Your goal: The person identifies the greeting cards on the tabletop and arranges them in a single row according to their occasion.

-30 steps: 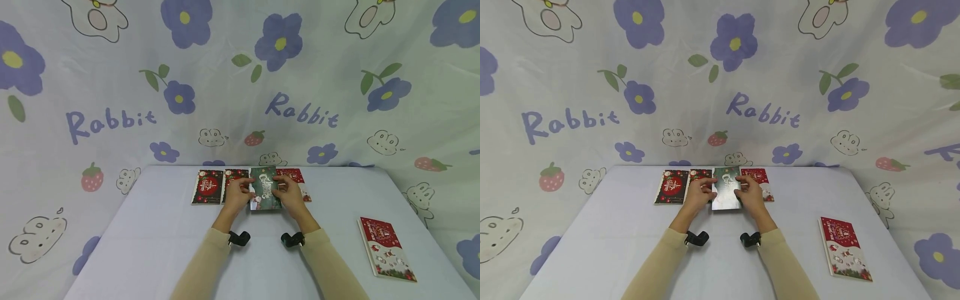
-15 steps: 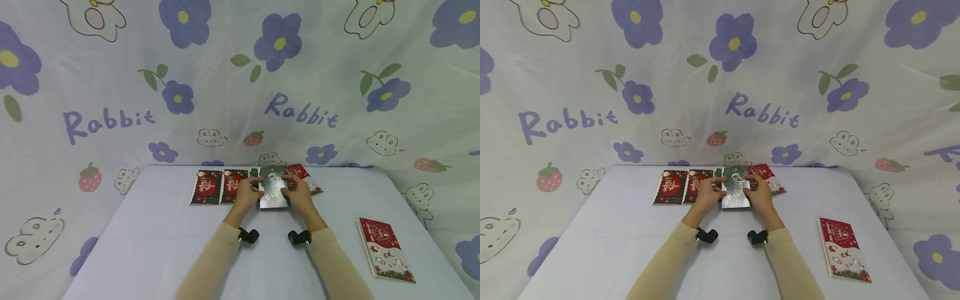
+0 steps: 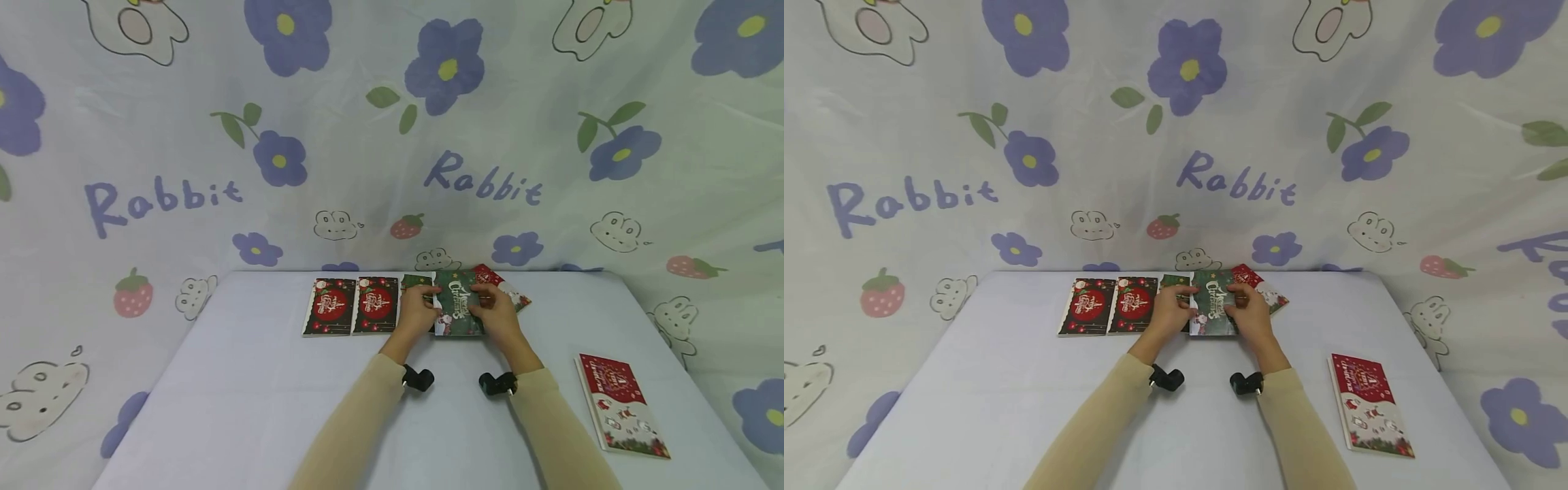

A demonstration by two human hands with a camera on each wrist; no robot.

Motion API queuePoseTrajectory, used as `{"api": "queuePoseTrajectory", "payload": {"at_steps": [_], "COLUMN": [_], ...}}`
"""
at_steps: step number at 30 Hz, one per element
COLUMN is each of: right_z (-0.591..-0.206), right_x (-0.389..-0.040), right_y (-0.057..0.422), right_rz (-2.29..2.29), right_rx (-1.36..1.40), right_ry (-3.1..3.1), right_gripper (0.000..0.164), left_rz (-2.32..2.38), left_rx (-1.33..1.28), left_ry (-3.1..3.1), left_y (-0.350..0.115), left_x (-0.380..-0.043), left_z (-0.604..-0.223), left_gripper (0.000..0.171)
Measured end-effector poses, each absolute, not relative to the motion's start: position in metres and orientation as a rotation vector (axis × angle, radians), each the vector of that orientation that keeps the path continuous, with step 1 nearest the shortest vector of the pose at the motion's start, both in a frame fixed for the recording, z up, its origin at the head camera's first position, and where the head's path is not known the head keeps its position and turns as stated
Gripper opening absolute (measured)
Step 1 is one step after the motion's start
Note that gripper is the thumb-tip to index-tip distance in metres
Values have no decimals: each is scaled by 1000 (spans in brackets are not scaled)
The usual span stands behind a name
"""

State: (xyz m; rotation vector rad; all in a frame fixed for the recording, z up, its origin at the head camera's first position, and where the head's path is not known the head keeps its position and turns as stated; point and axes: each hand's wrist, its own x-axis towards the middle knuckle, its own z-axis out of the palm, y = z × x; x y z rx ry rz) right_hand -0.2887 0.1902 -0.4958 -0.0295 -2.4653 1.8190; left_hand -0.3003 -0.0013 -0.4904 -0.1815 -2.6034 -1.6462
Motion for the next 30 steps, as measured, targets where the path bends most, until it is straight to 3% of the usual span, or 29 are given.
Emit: {"api": "queuePoseTrajectory", "payload": {"at_steps": [20,30], "right_z": [-497,-491], "right_x": [-289,-286], "right_y": [214,219], "right_rz": [1287,1061], "right_rx": [-62,62], "right_ry": [-2618,-3009], "right_gripper": [32,54], "left_rz": [-1538,-1361], "left_rx": [-197,-264], "left_ry": [-2688,-2738], "left_y": [22,26], "left_x": [-306,-306], "left_z": [-493,-493], "left_gripper": [41,36]}}
